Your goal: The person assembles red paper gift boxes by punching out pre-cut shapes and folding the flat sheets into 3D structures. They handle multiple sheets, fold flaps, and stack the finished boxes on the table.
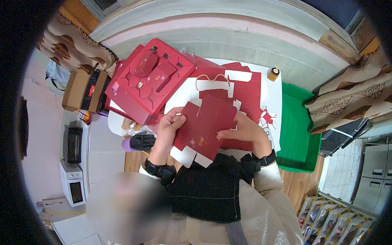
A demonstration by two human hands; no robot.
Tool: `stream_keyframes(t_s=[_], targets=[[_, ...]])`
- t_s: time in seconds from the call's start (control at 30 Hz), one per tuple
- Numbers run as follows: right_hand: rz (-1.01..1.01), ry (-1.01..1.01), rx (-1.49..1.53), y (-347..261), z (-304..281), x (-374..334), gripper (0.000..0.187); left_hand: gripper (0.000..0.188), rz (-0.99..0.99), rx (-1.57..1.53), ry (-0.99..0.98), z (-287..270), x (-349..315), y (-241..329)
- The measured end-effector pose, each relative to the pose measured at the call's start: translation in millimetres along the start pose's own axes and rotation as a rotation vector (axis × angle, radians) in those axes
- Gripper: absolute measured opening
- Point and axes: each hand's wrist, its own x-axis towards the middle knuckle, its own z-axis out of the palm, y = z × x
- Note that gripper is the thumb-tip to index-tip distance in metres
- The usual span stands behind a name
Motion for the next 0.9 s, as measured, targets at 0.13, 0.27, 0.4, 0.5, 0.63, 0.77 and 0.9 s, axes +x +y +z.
stream_keyframes(t_s=[0.13,0.27,0.4,0.5,0.63,0.77,0.9], targets=[[-0.239,0.06,-0.357,9.2,-2.7,4.7,0.065,0.035,0.058,0.186,-0.078,-1.8,1.5,-8.9],[-0.355,0.044,-0.489,2.0,5.3,4.2,0.052,0.064,0.009,0.459,-0.165,8.4,-8.1,-3.6],[-0.46,0.091,-0.568,6.5,9.9,10.5,0.037,0.082,0.149,0.574,-0.287,10.5,-14.1,-10.5],[-0.481,0.16,-0.604,9.2,16.8,14.4,0.037,0.078,0.156,0.602,-0.305,11.0,-11.1,-16.9],[-0.373,0.343,-0.273,4.0,40.2,17.4,0.052,0.071,-0.044,0.408,-0.292,17.0,-14.0,-7.9],[-0.523,0.489,-0.147,16.5,48.2,26.4,0.062,0.066,0.198,0.173,-0.006,22.5,-13.3,-17.8],[-0.441,0.458,-0.11,19.0,50.8,24.4,0.058,0.059,0.16,0.135,0.003,18.9,-12.6,-25.1]])
